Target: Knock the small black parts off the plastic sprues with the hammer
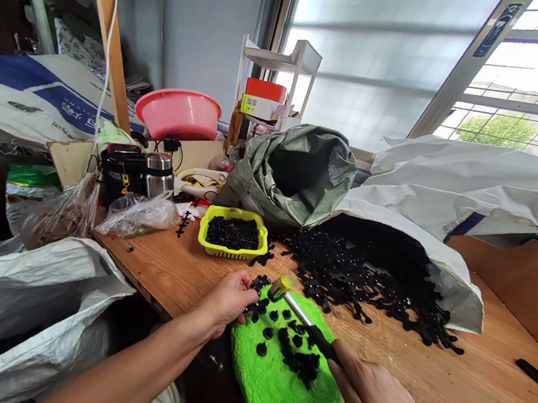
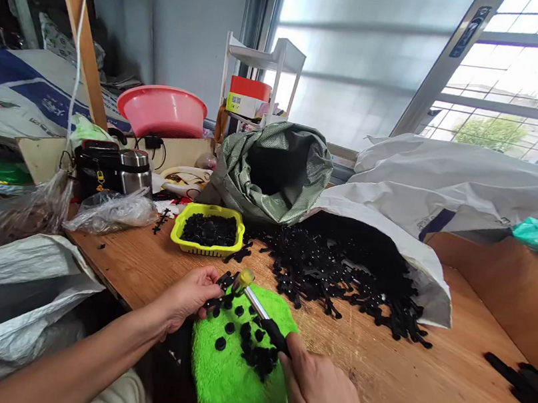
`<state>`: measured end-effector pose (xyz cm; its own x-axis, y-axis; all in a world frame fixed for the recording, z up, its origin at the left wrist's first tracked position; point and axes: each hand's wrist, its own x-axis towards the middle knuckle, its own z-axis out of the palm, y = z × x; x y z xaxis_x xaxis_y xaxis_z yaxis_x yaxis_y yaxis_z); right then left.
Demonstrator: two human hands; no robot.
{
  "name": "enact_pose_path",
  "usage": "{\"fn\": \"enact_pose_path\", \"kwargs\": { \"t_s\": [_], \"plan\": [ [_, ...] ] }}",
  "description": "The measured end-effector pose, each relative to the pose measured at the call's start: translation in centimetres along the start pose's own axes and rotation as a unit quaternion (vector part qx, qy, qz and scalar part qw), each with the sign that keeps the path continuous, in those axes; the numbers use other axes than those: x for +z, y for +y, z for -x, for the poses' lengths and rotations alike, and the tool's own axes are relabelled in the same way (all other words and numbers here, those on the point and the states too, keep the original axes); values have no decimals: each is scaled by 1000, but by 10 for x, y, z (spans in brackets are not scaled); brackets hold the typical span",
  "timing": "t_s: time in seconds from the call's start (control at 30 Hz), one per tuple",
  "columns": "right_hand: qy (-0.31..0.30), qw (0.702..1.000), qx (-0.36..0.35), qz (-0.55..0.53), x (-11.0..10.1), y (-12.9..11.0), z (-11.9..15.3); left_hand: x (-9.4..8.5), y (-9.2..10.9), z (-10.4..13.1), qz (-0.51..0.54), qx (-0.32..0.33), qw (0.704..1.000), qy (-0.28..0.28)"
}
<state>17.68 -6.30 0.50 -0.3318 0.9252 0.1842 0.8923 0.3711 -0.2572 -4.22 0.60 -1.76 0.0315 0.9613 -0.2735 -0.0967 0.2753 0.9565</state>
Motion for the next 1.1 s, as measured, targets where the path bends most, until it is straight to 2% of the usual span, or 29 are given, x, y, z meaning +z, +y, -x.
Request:
{"fn": "enact_pose_path", "kwargs": {
  "t_s": [0.2, 0.4, 0.5, 0.73, 0.93, 1.1],
  "plan": [
    [-18, 1000, 5, 12, -1, 0, -1, 2, 3, 0, -7, -4, 1000, 16],
    [-8, 1000, 14, 7, 0, -3, -4, 1, 7, 1, -20, -21, 999, 14],
    [-23, 1000, 14, 7, 4, -3, -3, 2, 6, 0, -23, -24, 999, 14],
    [-13, 999, 43, -30, 11, -7, 1, -1, 1, -2, -20, -14, 1000, 9],
    [47, 981, 57, -182, 14, 10, 19, -10, 7, -3, 69, -17, 997, -40],
    [97, 954, 114, -259, 27, 33, 43, 2, 13, -8, 126, -19, 988, -87]
  ]
}}
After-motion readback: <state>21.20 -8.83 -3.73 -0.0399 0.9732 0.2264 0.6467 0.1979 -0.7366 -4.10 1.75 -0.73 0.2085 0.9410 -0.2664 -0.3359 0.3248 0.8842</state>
